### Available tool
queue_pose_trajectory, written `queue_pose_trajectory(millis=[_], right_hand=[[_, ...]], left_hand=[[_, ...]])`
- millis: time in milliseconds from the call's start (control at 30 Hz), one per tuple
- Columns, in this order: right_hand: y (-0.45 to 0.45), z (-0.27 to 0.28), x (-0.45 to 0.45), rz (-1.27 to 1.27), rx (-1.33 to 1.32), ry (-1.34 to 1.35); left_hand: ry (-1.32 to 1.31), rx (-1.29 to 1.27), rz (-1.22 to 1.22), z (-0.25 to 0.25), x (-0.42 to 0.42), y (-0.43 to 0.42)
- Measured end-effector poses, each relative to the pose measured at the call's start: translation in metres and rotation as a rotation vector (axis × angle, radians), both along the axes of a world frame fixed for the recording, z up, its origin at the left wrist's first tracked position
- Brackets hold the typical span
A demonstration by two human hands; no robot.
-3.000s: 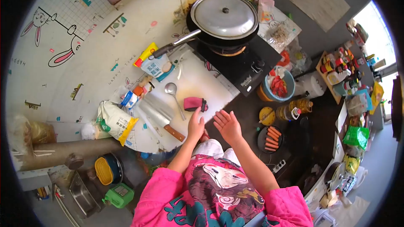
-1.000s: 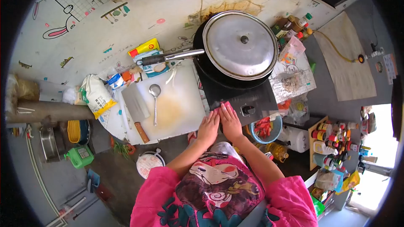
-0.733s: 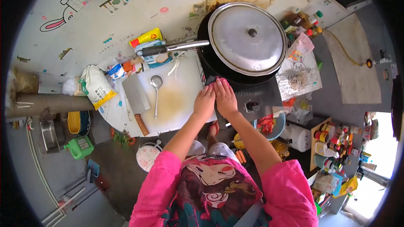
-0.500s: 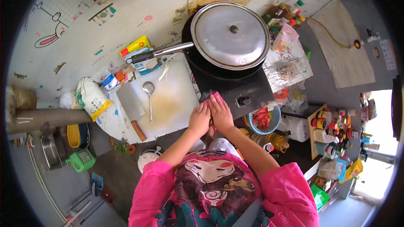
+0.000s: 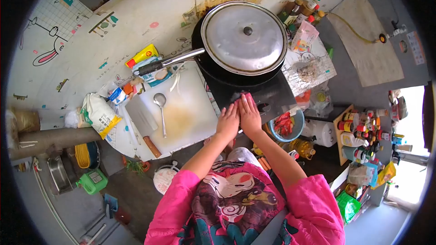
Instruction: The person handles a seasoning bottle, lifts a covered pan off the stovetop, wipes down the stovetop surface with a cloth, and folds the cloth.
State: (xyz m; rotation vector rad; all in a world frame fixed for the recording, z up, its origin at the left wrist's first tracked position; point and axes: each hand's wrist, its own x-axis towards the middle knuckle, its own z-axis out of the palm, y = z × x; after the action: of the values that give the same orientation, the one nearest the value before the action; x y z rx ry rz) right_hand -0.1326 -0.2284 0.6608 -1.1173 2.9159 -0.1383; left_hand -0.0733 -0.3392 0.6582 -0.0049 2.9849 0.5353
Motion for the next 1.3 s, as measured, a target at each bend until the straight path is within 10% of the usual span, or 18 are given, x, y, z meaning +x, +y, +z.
queue_pose_trajectory(millis=[600,733,933,1300], right_hand=[[0.036,0.013,0.022,0.11,0.007,-0.044],[-0.004,0.032,0.017,-0.137,0.018,-0.164],[-0.082,0.038,0.03,-0.052,-0.652,-0.39],[-0.145,0.084,0.038,-0.281,-1.109,-1.184]], left_hand=[[-0.015,0.291,-0.098,0.03,0.016,-0.017],[0.424,0.395,0.171,0.098,-0.004,-0.082],[0.655,-0.501,0.381,0.175,-0.017,-0.212],[0.107,-0.054,0.23,0.161,0.004,-0.239]])
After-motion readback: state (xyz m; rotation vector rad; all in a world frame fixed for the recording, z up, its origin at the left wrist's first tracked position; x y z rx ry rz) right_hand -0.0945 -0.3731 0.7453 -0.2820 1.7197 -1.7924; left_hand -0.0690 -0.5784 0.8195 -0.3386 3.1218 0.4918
